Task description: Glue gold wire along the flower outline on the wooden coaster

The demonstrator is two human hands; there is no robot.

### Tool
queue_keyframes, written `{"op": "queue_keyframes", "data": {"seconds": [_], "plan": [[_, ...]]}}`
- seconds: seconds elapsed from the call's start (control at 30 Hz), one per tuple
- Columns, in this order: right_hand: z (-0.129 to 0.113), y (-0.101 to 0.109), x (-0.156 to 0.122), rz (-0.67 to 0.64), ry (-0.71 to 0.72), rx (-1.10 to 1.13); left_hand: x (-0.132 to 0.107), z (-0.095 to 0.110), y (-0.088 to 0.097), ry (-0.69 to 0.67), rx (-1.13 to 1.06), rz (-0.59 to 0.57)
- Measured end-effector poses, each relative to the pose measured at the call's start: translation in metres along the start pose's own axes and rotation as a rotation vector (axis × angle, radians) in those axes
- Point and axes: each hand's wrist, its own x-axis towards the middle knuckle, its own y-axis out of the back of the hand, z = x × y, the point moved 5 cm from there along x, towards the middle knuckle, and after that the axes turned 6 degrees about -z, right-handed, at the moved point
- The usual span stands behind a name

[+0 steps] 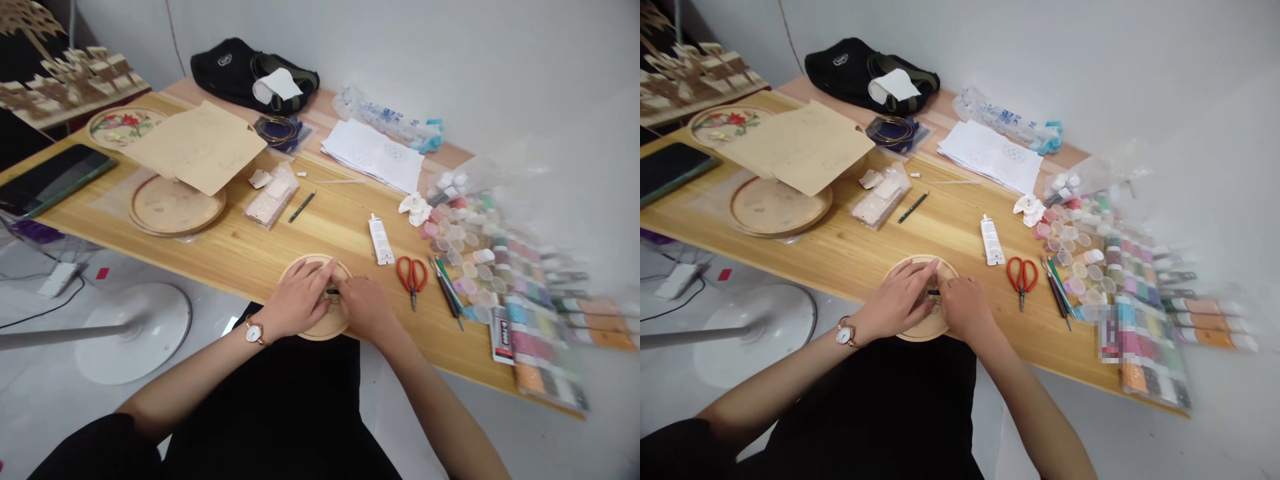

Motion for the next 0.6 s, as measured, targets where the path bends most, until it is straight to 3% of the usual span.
{"op": "queue_keyframes", "data": {"seconds": [0.3,0.6], "plan": [[0.0026,0.0026,0.0033,0.008,0.049,-0.052,-0.0024,-0.008,0.0029,0.012,-0.13,0.056],[0.0019,0.0092,0.0057,-0.001,0.159,-0.152,0.0004,-0.0096,-0.0008,0.042,-0.139,-0.006]]}}
